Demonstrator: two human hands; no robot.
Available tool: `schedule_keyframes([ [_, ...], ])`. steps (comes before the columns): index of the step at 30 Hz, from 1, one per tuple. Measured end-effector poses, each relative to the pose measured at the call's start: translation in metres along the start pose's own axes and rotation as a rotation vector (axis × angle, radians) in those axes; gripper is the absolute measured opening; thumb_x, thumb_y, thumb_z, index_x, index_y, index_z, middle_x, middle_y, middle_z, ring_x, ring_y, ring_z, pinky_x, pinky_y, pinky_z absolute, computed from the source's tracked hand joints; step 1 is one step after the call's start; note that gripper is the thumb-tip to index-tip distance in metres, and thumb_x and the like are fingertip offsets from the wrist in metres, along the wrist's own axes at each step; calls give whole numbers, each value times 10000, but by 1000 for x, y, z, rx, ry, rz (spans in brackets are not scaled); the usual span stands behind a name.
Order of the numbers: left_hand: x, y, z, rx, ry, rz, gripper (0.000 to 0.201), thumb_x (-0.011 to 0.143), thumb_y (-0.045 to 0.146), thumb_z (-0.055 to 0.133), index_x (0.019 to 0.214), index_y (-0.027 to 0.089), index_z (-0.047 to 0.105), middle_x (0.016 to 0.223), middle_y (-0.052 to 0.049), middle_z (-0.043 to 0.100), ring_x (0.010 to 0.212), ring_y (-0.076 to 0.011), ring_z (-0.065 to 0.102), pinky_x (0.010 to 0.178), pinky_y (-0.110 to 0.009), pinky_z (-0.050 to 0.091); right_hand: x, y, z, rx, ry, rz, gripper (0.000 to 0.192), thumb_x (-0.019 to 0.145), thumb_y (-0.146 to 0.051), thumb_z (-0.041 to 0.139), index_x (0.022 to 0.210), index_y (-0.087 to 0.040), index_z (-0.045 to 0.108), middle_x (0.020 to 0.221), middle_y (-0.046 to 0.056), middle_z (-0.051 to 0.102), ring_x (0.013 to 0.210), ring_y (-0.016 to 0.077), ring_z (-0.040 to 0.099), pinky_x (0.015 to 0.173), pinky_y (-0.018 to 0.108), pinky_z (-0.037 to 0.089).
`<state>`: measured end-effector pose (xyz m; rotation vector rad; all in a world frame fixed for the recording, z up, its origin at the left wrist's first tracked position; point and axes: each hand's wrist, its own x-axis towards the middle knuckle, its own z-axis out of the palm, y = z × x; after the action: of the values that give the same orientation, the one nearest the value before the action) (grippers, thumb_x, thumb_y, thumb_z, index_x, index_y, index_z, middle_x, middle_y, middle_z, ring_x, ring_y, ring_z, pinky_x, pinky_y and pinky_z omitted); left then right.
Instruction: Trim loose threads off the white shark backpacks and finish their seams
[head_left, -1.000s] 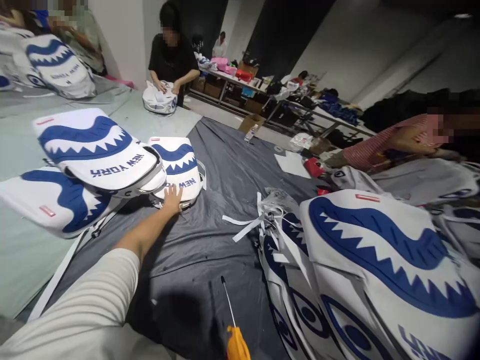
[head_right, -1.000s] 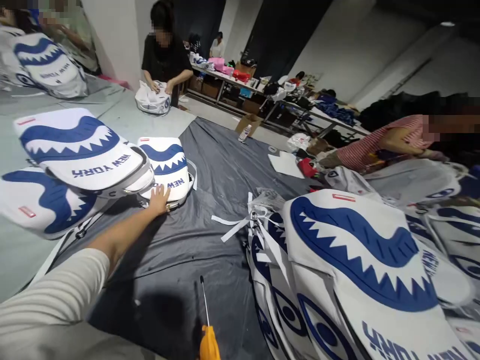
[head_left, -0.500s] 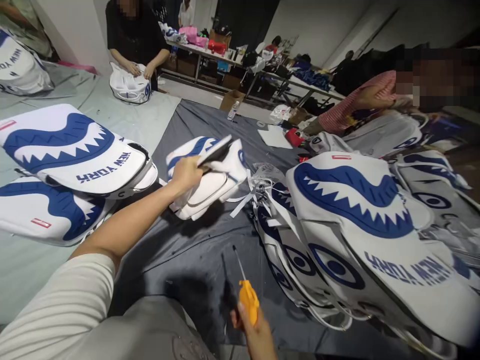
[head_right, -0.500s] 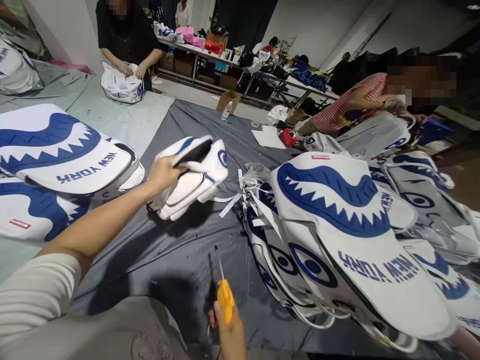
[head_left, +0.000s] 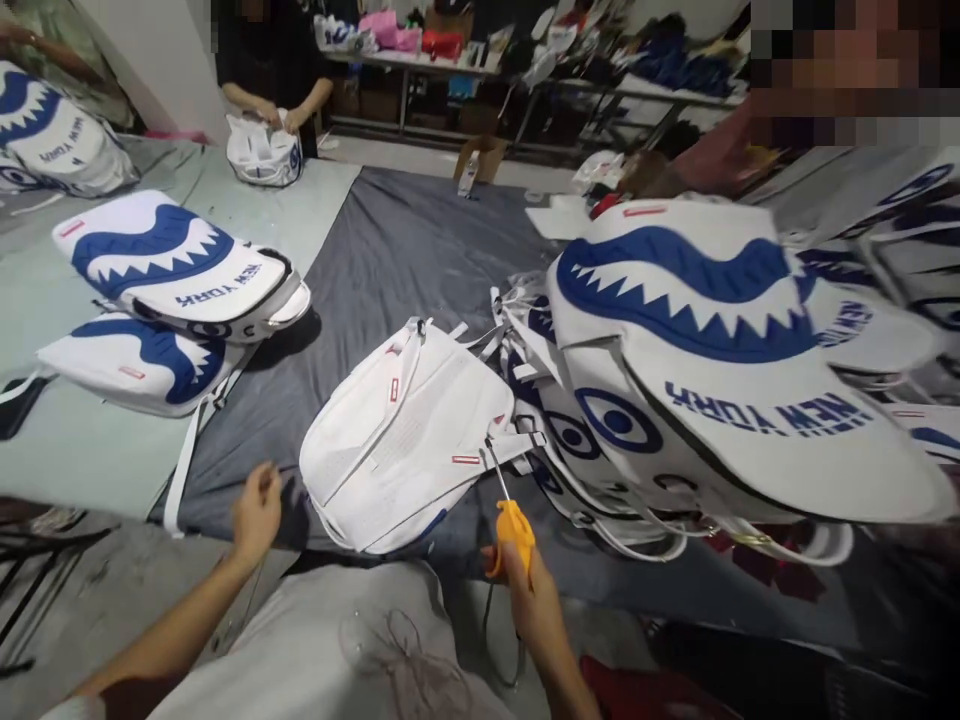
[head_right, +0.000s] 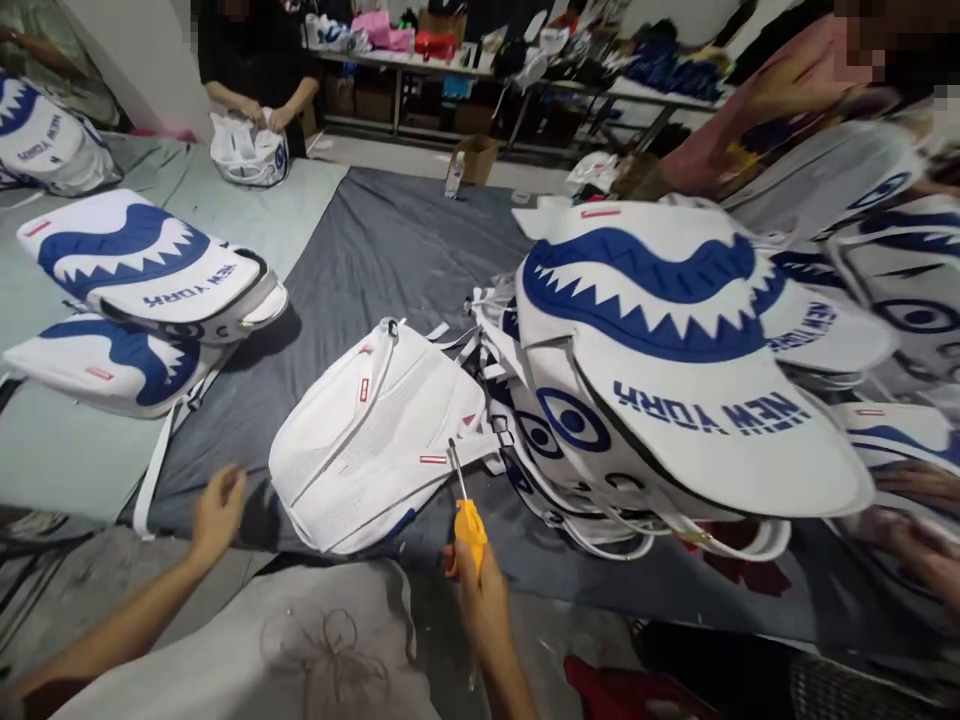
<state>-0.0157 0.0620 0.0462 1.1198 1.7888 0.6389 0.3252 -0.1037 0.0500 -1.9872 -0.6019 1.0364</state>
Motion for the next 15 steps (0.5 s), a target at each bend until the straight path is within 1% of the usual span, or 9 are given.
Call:
schedule_keyframes([
  [1,-5,0,2,45,70,69,546,854,431,512,1357,220,499,1436,-144,557,1402,-302,454,1186,-517,316,4,-4,-1,-27,-27,-11,567,837,-723,480,951,-188,630,837,109,725,761,277,687,727,414,559],
  [2,-5,5,10,114,96,175,590,863,424,526,1408,207,461,1531,-134,461,1467,-274,362,1229,-468,252,8,-10,-1,-55,-56,-37,568,849,-733,445,924,-196,614,802,100,715,721,266,679,705,408,555],
  [4,2,19,40,345,3,485,722,834,422,627,1470,155,415,1605,-170,340,1514,-305,259,1245,-479,200,17,-27,1,-124,-126,-117,574,875,-738,387,950,-205,586,772,77,706,676,247,670,692,396,544],
  [5,7,26,59,446,-56,558,835,798,434,693,1511,152,365,1645,-184,237,1526,-340,212,1237,-513,196,20,-37,2,-163,-163,-166,571,892,-727,367,1000,-205,574,781,67,708,681,242,674,708,392,540],
  [7,15,35,94,555,-131,538,960,745,384,769,1548,139,303,1657,-226,145,1516,-410,193,1203,-599,196,25,-59,4,-248,-232,-252,558,926,-688,340,1105,-204,552,824,61,714,721,239,686,742,389,532],
  [9,17,34,114,543,-154,482,888,783,302,730,1547,125,313,1651,-240,155,1508,-421,203,1188,-619,201,28,-80,1,-332,-249,-286,551,935,-665,334,1137,-204,559,828,66,709,721,244,686,716,386,529],
  [10,16,30,117,509,-160,470,805,816,258,679,1536,122,344,1643,-232,196,1507,-401,219,1196,-597,205,31,-89,-2,-364,-230,-285,552,931,-661,342,1137,-202,570,812,68,704,704,247,685,684,382,528],
  [12,10,15,107,429,-184,449,679,850,188,588,1505,138,415,1614,-196,310,1491,-342,292,1216,-520,229,39,-104,-10,-426,-157,-257,556,922,-648,369,1154,-194,591,766,71,695,650,250,679,616,372,519],
  [15,0,-10,62,299,-226,336,583,866,230,553,1444,167,509,1460,-171,543,1350,-303,505,1174,-465,343,56,-120,-22,-533,-24,-183,556,940,-601,367,1214,-174,593,702,70,685,582,246,671,564,360,504],
])
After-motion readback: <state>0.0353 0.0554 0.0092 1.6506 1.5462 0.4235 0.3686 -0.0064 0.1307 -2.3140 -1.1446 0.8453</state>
